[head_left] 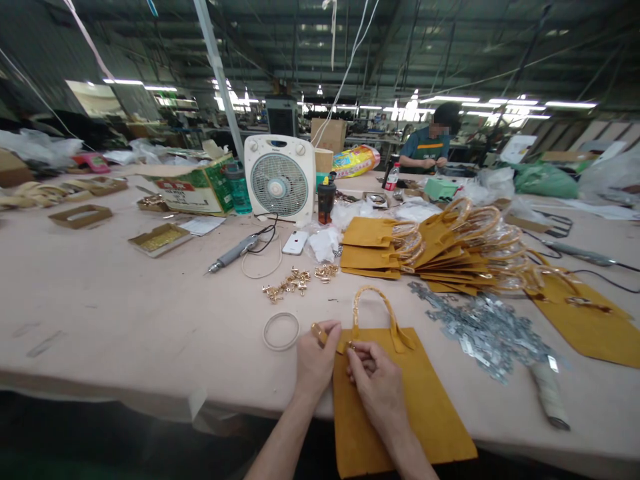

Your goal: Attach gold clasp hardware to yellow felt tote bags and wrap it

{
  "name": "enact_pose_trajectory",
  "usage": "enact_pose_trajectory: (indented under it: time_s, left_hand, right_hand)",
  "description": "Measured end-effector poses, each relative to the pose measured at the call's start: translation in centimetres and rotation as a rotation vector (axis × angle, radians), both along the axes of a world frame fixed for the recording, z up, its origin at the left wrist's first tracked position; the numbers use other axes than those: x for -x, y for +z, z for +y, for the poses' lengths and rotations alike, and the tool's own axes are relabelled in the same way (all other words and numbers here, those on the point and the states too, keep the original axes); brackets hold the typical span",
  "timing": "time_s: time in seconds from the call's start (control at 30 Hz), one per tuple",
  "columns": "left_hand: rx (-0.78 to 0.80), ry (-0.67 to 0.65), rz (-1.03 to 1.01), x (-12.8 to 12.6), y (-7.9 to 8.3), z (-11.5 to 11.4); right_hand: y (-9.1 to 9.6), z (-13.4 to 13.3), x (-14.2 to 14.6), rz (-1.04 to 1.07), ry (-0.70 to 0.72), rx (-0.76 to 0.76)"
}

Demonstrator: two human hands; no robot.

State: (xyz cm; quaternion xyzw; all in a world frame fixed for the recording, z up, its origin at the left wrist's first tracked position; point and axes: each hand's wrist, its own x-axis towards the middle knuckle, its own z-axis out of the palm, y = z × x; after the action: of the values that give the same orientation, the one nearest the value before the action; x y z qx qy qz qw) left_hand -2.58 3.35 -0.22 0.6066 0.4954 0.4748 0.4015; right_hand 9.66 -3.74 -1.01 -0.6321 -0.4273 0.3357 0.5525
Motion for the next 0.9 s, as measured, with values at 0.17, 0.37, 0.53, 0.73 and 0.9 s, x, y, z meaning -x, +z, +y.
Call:
enact_pose_trajectory:
  time_s: [0.17, 0.37, 0.53, 0.73, 0.9]
  left_hand:
    - [0.003, -0.017, 0.003, 0.0, -0.2, 0.1]
    - [0.006, 0.033, 0.06, -0.3, -0.2, -0.6]
    - [-0.063, 0.082, 0.074, -0.8, -0.1, -0.8]
    - [-0.041, 0.035, 0.04, -0.4, 0.7, -0.6]
    - [-0.087, 0.064, 0.013, -0.7, -0.6, 0.2]
  right_hand:
    - [0.2, 0.6, 0.2, -0.134, 0.02, 0.012]
    - [-0.8, 0.9, -0.9, -0.21, 0.085, -0.018]
    - [0.2, 4.0, -3.5, -0.017, 0.105, 0.029]
    - [3.0, 13.4, -2.6, -0.144, 0.184, -0.168]
    - [1.7, 18.8, -0.6, -0.495, 0.202, -0.096]
